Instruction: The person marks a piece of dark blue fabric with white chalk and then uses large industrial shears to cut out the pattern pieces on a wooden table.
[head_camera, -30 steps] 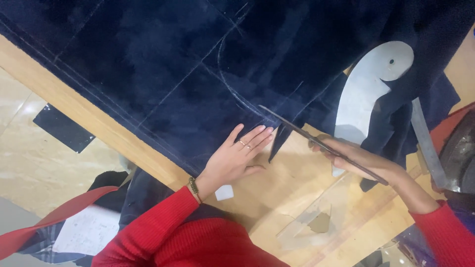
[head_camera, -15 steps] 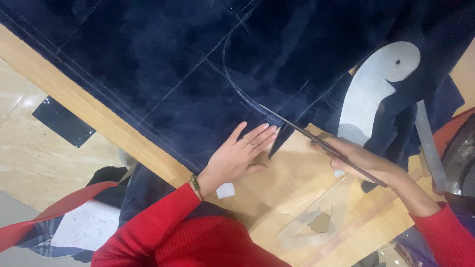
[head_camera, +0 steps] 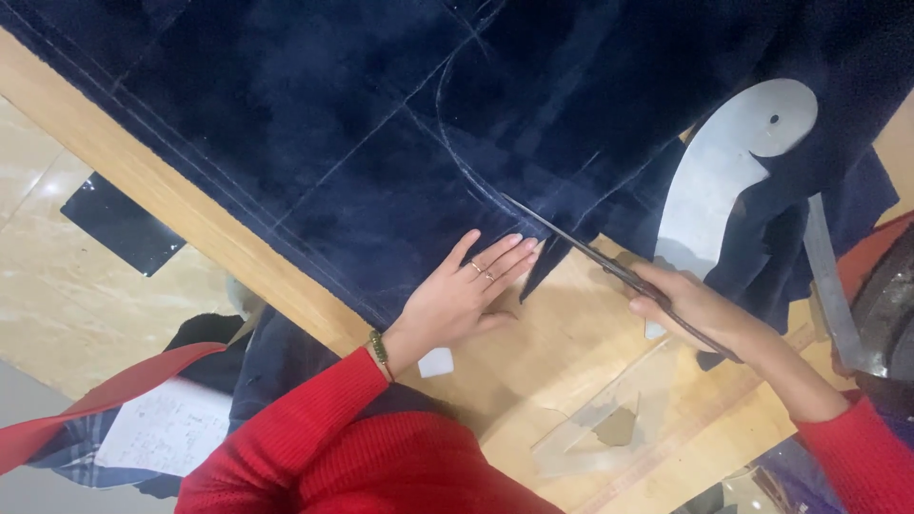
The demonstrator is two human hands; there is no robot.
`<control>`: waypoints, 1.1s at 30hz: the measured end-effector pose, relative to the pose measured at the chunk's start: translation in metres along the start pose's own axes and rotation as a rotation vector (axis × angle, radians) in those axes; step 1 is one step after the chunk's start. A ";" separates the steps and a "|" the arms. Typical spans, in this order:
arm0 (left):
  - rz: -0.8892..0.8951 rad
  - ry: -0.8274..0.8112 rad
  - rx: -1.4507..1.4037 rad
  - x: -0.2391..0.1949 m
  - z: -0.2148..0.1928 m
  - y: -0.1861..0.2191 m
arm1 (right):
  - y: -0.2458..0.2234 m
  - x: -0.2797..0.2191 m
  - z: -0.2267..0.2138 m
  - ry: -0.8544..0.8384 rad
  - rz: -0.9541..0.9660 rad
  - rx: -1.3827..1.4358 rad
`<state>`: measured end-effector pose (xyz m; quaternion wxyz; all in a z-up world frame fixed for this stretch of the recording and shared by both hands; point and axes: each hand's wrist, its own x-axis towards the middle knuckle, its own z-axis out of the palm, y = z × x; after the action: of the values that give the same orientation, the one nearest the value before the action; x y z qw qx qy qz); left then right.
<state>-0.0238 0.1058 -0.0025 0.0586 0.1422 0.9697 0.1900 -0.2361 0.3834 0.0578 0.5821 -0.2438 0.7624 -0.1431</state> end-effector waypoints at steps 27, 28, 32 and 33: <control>-0.032 0.089 0.004 -0.002 -0.002 0.003 | -0.023 -0.016 0.004 -0.047 0.251 -0.032; -0.093 0.267 0.129 -0.002 0.002 0.006 | -0.014 -0.020 0.006 -0.043 0.201 -0.044; -0.275 0.394 0.210 0.013 0.002 0.009 | -0.022 -0.042 0.008 -0.046 -0.013 0.125; -0.274 0.396 0.211 0.015 0.000 0.008 | -0.022 -0.043 0.009 -0.044 -0.014 0.124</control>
<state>-0.0356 0.1177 -0.0001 -0.1221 -0.0251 0.9869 0.1022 -0.2143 0.3885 0.1011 0.6118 -0.2156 0.7372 -0.1888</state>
